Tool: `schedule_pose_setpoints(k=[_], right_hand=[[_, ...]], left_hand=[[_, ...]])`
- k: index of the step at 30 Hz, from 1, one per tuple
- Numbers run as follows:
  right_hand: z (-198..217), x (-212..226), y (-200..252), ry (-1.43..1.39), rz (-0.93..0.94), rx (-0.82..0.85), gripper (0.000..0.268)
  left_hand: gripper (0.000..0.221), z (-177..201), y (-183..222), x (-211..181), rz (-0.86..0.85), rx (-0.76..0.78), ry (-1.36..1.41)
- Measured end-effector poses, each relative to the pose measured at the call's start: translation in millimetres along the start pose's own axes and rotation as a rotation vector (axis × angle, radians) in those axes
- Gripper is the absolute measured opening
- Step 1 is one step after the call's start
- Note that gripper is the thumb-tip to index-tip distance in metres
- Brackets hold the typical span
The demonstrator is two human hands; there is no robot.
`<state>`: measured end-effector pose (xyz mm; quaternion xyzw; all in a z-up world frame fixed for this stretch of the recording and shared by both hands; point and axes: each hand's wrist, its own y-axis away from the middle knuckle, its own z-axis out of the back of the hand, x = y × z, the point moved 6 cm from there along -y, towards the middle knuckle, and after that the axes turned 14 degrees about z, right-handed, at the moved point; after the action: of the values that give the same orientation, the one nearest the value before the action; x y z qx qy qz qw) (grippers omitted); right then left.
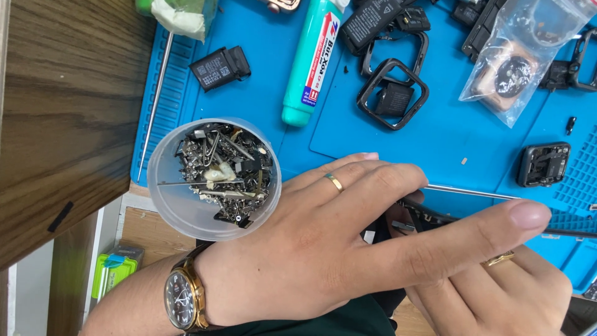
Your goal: A technician at a workbench prying open a smartphone to inspect and repair its internal components.
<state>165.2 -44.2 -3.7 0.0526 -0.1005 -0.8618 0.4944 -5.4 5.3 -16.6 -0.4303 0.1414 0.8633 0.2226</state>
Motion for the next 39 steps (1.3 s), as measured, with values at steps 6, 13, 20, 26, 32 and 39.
schedule_pose_setpoints(k=[6, 13, 20, 26, 32, 39], right_hand=[[9.9, 1.8, -6.5, -0.049, -0.036, -0.063, 0.031], [-0.9, -0.3, 1.6, -0.122, -0.101, -0.080, 0.028], [-5.5, -1.6, 6.9, -0.089, -0.127, -0.116, 0.025], [-5.1, -5.6, 7.8, -0.084, -0.125, -0.184, 0.024], [2.7, -9.0, 2.0, -0.142, -0.221, -0.253, 0.021], [1.5, -10.6, 2.5, -0.088, -0.155, -0.238, 0.023]], left_hand=[[0.056, 0.4, -1.1, -2.3, -0.014, 0.006, -0.006], [0.055, -0.9, -3.5, 3.7, -0.009, 0.016, -0.004], [0.054, -0.8, 0.4, 5.6, -0.014, 0.023, -0.004], [0.053, -2.8, -1.8, 7.0, -0.013, 0.034, -0.007], [0.053, -4.3, -3.0, 6.3, -0.026, 0.044, -0.013], [0.053, -5.9, -4.9, 4.7, -0.032, 0.063, -0.019]])
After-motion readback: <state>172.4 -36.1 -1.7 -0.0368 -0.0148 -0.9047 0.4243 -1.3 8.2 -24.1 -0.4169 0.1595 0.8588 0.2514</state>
